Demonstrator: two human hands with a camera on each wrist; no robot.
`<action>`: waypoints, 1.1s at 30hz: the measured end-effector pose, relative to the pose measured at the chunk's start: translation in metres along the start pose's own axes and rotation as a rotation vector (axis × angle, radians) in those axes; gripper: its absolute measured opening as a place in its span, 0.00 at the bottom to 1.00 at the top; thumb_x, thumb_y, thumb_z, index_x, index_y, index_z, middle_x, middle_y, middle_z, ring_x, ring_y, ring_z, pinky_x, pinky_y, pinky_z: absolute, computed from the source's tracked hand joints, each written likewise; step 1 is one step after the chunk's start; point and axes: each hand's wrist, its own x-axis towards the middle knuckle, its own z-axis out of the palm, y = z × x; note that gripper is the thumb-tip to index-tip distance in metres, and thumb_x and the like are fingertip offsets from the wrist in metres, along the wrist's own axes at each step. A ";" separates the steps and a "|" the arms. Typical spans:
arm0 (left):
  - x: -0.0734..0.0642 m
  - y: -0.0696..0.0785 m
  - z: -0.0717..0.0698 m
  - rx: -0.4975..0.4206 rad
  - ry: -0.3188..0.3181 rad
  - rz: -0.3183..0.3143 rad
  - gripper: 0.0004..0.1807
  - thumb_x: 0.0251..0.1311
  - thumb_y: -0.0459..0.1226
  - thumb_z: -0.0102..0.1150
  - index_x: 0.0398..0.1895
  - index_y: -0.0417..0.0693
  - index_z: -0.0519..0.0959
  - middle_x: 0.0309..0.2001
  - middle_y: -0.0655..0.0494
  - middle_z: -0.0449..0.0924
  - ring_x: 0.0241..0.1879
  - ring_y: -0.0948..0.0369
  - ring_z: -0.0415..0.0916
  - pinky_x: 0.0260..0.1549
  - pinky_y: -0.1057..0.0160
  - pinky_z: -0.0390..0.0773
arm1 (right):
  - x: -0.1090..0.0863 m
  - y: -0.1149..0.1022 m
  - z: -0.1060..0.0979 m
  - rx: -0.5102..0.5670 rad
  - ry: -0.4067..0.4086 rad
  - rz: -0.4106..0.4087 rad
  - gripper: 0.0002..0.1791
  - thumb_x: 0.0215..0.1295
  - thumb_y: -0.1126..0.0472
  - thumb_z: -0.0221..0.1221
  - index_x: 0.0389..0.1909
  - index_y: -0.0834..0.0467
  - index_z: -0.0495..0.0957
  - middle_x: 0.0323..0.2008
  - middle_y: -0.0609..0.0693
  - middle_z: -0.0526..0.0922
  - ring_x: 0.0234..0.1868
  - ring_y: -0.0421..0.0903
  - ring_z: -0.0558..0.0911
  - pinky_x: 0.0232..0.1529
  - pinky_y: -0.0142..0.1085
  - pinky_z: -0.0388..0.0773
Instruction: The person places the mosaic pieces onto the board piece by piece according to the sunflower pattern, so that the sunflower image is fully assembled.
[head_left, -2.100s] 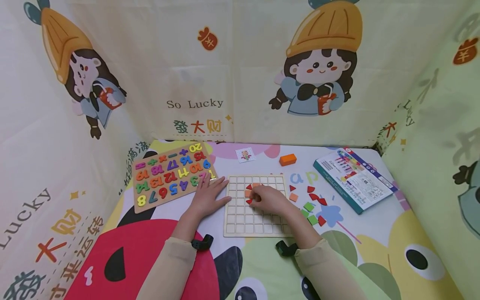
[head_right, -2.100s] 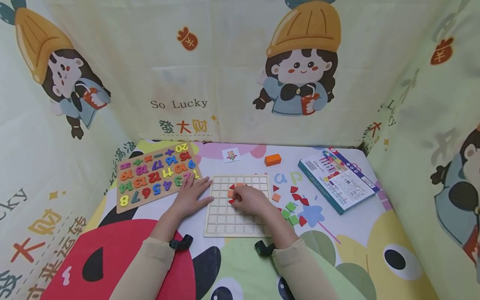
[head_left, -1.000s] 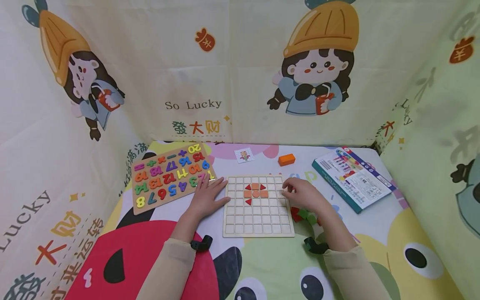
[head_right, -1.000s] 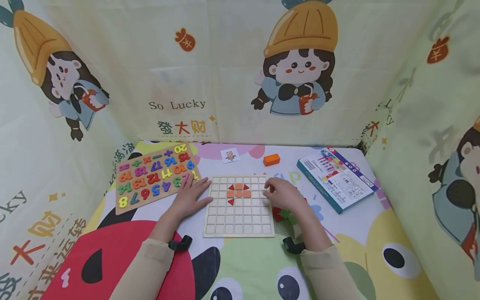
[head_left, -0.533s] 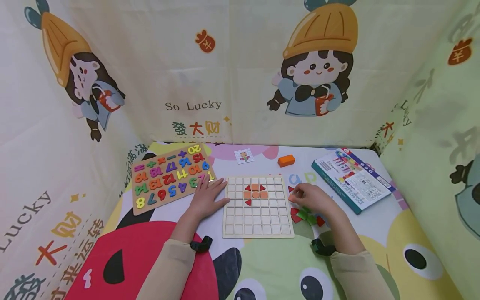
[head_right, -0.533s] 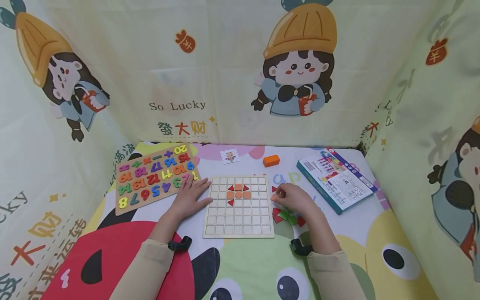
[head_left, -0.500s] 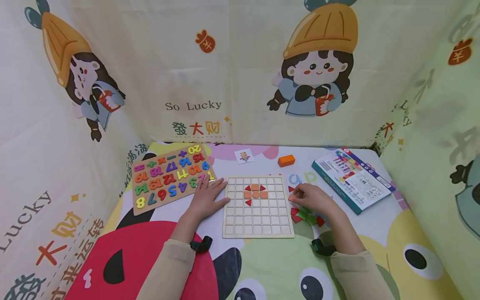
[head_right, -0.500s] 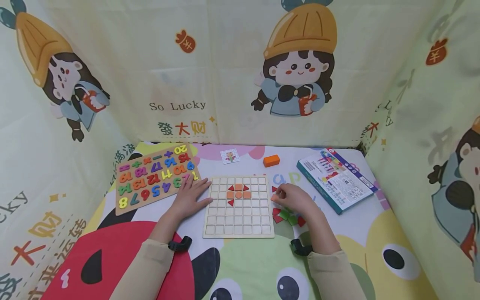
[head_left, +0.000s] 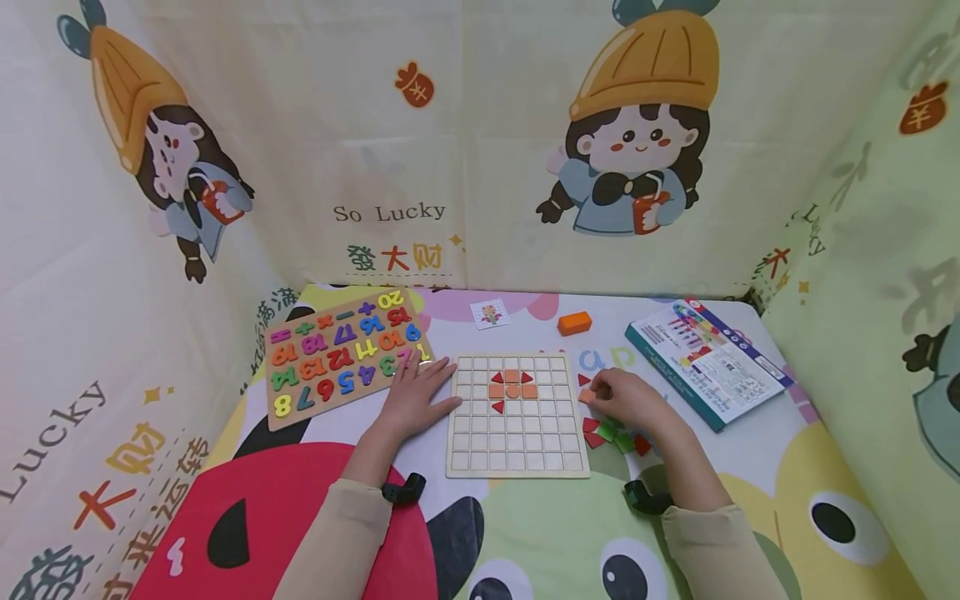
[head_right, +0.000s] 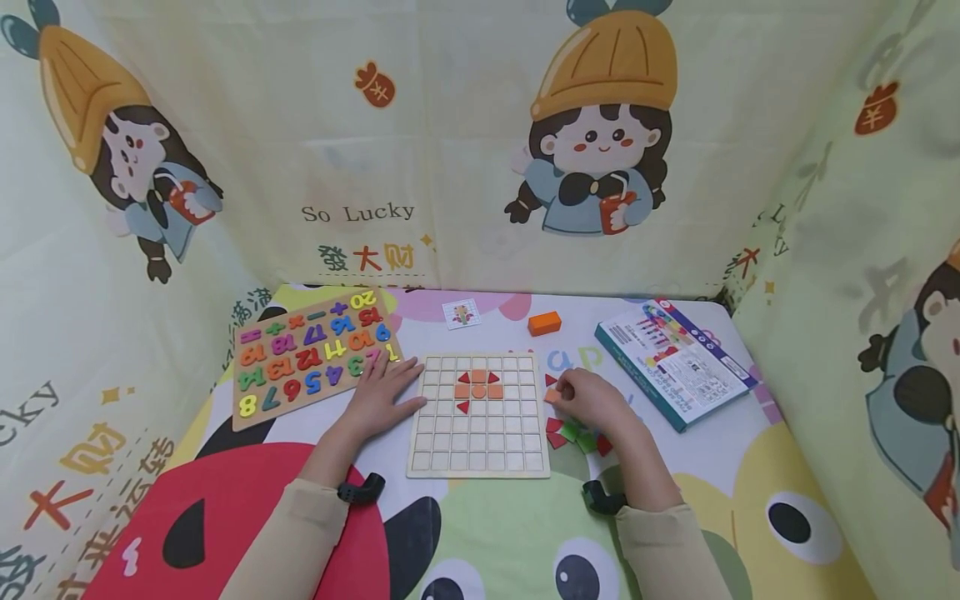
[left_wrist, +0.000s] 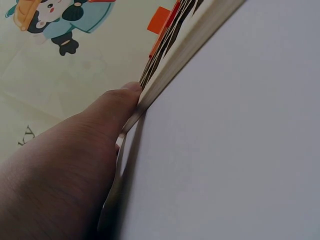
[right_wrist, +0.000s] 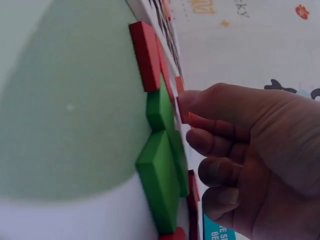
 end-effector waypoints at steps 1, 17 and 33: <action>0.000 0.000 0.000 0.002 -0.002 -0.002 0.40 0.61 0.68 0.50 0.75 0.67 0.61 0.77 0.63 0.57 0.80 0.44 0.31 0.76 0.39 0.30 | 0.000 -0.001 -0.001 -0.002 0.004 0.000 0.16 0.64 0.48 0.65 0.47 0.53 0.79 0.37 0.48 0.80 0.40 0.47 0.76 0.39 0.35 0.77; -0.001 0.001 -0.001 -0.011 -0.020 -0.016 0.40 0.61 0.68 0.50 0.75 0.67 0.61 0.77 0.63 0.56 0.80 0.45 0.29 0.76 0.40 0.29 | -0.001 -0.039 0.003 -0.056 0.020 -0.140 0.14 0.65 0.52 0.63 0.47 0.55 0.79 0.36 0.47 0.78 0.38 0.45 0.74 0.35 0.35 0.74; -0.002 0.002 -0.002 -0.016 -0.003 -0.005 0.40 0.61 0.68 0.50 0.75 0.67 0.62 0.77 0.64 0.57 0.80 0.45 0.30 0.76 0.41 0.29 | 0.012 -0.082 0.033 -0.055 -0.006 -0.240 0.10 0.61 0.54 0.67 0.40 0.50 0.80 0.33 0.43 0.78 0.38 0.43 0.75 0.40 0.35 0.76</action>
